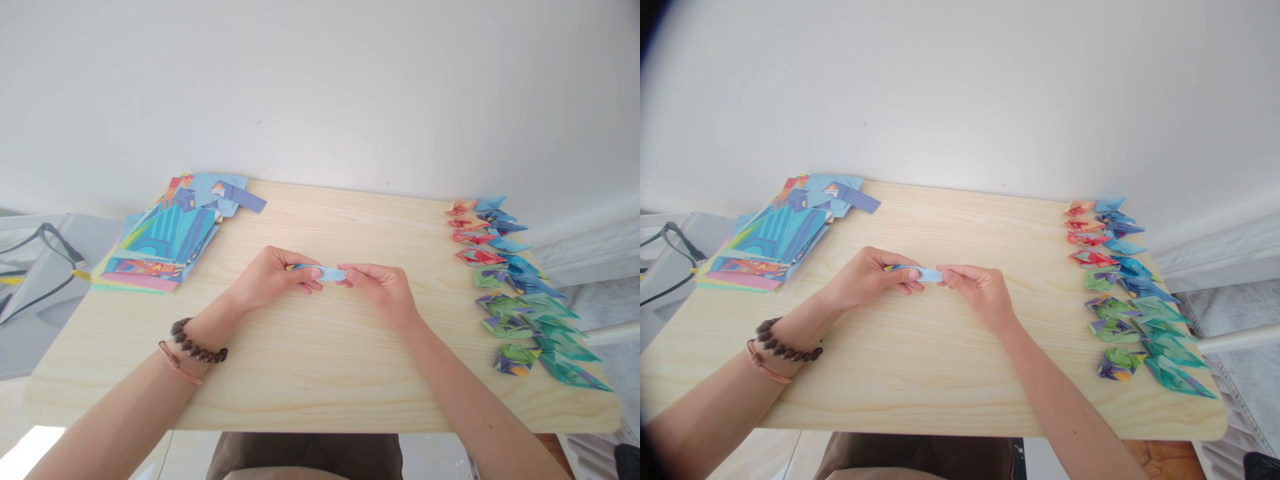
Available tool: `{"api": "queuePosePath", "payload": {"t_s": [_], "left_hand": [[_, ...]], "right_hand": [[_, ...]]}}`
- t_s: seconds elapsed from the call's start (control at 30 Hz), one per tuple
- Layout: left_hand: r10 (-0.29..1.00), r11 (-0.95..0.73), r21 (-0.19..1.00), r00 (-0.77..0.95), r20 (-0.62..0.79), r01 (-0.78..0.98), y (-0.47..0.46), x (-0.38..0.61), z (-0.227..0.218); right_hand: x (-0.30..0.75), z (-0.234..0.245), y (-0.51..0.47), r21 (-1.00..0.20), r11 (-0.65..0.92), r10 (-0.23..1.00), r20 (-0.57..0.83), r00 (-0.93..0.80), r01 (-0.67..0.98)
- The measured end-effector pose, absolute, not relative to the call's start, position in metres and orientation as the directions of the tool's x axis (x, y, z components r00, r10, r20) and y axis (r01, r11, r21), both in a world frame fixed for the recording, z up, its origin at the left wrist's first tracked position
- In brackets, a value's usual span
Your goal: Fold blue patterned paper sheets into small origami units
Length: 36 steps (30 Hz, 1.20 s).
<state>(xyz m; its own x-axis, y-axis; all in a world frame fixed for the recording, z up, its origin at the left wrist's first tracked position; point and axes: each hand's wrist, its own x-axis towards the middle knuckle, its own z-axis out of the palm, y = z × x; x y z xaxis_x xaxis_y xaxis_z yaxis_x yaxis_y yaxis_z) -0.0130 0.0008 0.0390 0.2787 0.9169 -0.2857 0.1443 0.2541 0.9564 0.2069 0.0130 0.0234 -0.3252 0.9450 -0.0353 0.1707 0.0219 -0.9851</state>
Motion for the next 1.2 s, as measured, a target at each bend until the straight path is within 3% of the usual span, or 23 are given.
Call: {"api": "queuePosePath", "payload": {"t_s": [0.2,0.37,0.57,0.77,0.93,1.2], "left_hand": [[0.899,0.315,0.935,0.263,-0.349,0.166,0.004,-0.028,0.037],[0.904,0.305,0.948,0.286,-0.318,0.091,0.000,-0.014,0.037],[0.924,0.278,0.958,0.254,-0.286,0.069,-0.002,-0.005,0.037],[0.929,0.230,0.953,0.248,-0.275,0.195,-0.002,-0.007,0.038],[0.867,0.240,0.955,0.403,-0.291,0.174,0.000,-0.015,0.040],[0.716,0.407,0.911,0.596,-0.364,0.067,0.005,-0.026,0.044]], "right_hand": [[0.220,0.023,0.022,-0.979,0.010,0.985,-0.026,-0.171,0.206],[0.209,0.027,0.015,-0.970,0.078,0.946,-0.002,-0.323,0.232],[0.206,0.024,0.012,-0.961,0.103,0.936,0.006,-0.352,0.257],[0.206,0.025,0.012,-0.931,0.126,0.937,-0.002,-0.350,0.343],[0.210,0.030,0.014,-0.945,0.123,0.907,-0.016,-0.420,0.301],[0.211,0.029,0.017,-0.958,0.118,0.899,-0.009,-0.439,0.263]]}}
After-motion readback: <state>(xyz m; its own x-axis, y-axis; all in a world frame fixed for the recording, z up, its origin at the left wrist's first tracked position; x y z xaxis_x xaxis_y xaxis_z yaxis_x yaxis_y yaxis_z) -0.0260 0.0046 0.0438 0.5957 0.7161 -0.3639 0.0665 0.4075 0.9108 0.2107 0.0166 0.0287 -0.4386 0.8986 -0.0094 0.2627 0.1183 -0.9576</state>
